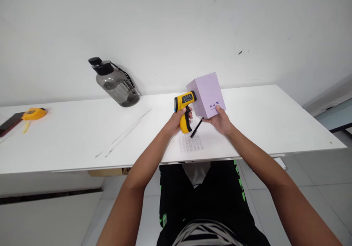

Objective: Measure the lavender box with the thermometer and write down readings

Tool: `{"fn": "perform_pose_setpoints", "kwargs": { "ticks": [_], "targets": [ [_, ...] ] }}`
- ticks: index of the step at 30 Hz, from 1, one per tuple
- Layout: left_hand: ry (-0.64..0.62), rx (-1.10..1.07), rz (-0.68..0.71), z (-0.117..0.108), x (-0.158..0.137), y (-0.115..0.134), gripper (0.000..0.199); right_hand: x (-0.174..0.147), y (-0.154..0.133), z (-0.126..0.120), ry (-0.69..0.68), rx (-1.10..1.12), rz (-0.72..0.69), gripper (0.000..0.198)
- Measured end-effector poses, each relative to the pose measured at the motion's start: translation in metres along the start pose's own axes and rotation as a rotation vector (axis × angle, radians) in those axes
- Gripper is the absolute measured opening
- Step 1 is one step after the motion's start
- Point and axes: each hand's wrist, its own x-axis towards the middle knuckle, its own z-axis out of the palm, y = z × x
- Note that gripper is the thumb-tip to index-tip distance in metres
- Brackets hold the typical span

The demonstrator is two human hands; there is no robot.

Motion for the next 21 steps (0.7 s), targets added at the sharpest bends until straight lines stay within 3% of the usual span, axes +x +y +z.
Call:
{"fn": "perform_pose_setpoints", "kwargs": {
  "ticks": [11, 21],
  "targets": [
    [-0.010, 0.017, 0.013, -0.0007, -0.0006, -0.0003, 0.051, -0.0017, -0.0016, 0.0021, 0.006, -0.028, -0.030, 0.065],
    [-0.053, 0.018, 0.018, 0.0061, -0.0054, 0.0016, 0.061, 0.0008, -0.0033, -0.0008, 0.011, 0.006, 0.017, 0.066]
  ]
}}
